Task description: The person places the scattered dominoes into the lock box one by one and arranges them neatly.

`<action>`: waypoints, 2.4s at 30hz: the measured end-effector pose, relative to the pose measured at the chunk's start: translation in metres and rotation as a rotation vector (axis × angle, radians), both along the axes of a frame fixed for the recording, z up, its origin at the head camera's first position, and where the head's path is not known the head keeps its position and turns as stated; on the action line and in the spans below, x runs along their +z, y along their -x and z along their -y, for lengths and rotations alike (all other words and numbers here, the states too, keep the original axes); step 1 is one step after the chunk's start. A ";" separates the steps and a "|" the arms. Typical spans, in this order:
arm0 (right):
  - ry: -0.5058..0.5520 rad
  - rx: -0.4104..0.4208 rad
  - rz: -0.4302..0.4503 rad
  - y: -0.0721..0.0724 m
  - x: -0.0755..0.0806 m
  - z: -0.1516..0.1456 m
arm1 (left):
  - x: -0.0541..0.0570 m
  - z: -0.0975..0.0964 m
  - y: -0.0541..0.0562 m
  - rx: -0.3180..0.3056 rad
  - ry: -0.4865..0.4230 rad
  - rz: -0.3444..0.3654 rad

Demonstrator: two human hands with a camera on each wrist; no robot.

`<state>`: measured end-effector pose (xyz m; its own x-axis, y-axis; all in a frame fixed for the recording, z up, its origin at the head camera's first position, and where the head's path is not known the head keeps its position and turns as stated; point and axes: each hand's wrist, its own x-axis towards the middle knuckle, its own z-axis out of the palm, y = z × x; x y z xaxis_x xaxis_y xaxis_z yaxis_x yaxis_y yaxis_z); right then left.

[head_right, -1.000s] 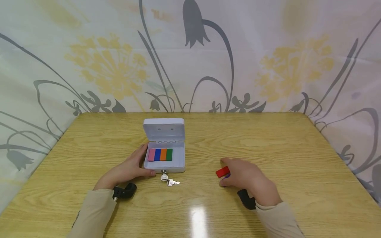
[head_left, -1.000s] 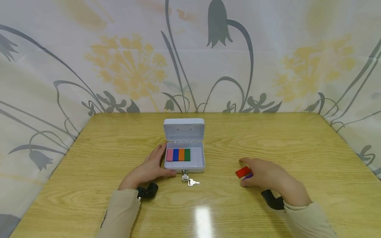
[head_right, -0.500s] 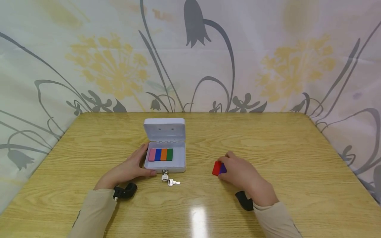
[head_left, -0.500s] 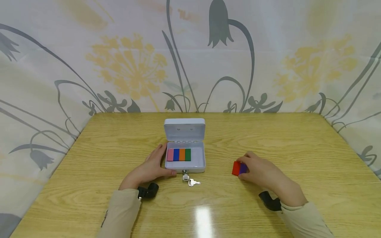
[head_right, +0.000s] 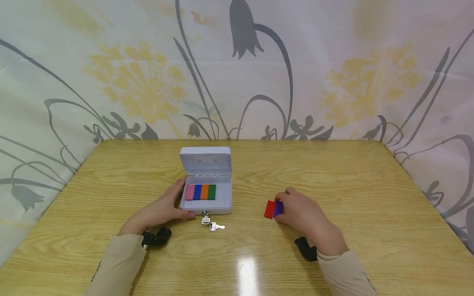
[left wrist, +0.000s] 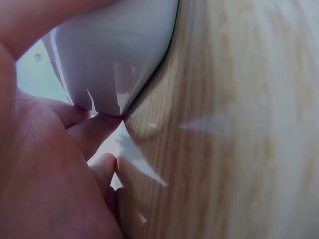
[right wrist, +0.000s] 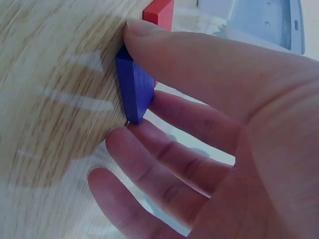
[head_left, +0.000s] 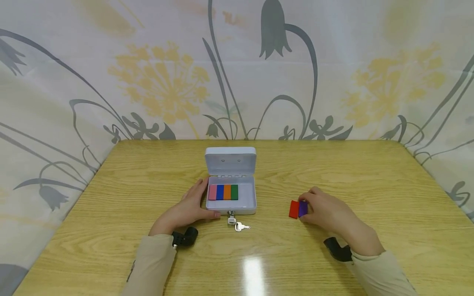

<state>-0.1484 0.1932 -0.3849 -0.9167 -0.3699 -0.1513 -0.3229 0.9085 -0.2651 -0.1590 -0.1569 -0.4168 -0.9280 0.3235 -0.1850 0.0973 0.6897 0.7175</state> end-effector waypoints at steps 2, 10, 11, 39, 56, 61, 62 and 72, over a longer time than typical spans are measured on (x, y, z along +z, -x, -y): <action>0.000 0.006 -0.004 0.001 0.000 0.000 | 0.000 0.000 0.000 -0.003 -0.004 -0.002; 0.001 0.013 -0.016 0.003 0.001 -0.002 | 0.000 0.000 0.000 -0.002 0.006 -0.005; 0.000 0.010 -0.019 0.004 0.000 -0.003 | 0.000 0.000 0.000 -0.001 0.008 -0.004; 0.462 -0.012 -0.225 0.017 -0.005 0.033 | -0.003 0.001 0.000 0.003 -0.008 -0.013; 0.440 0.031 -0.188 0.034 0.006 0.066 | -0.002 0.000 0.000 0.010 0.010 -0.016; 0.428 0.044 -0.142 0.039 0.007 0.068 | -0.004 0.000 0.000 0.003 0.013 -0.018; 0.431 0.045 -0.134 0.039 0.007 0.069 | -0.004 0.000 0.000 0.005 0.014 -0.020; 0.428 0.064 -0.101 0.037 -0.003 0.078 | -0.002 0.000 0.000 -0.004 0.001 -0.025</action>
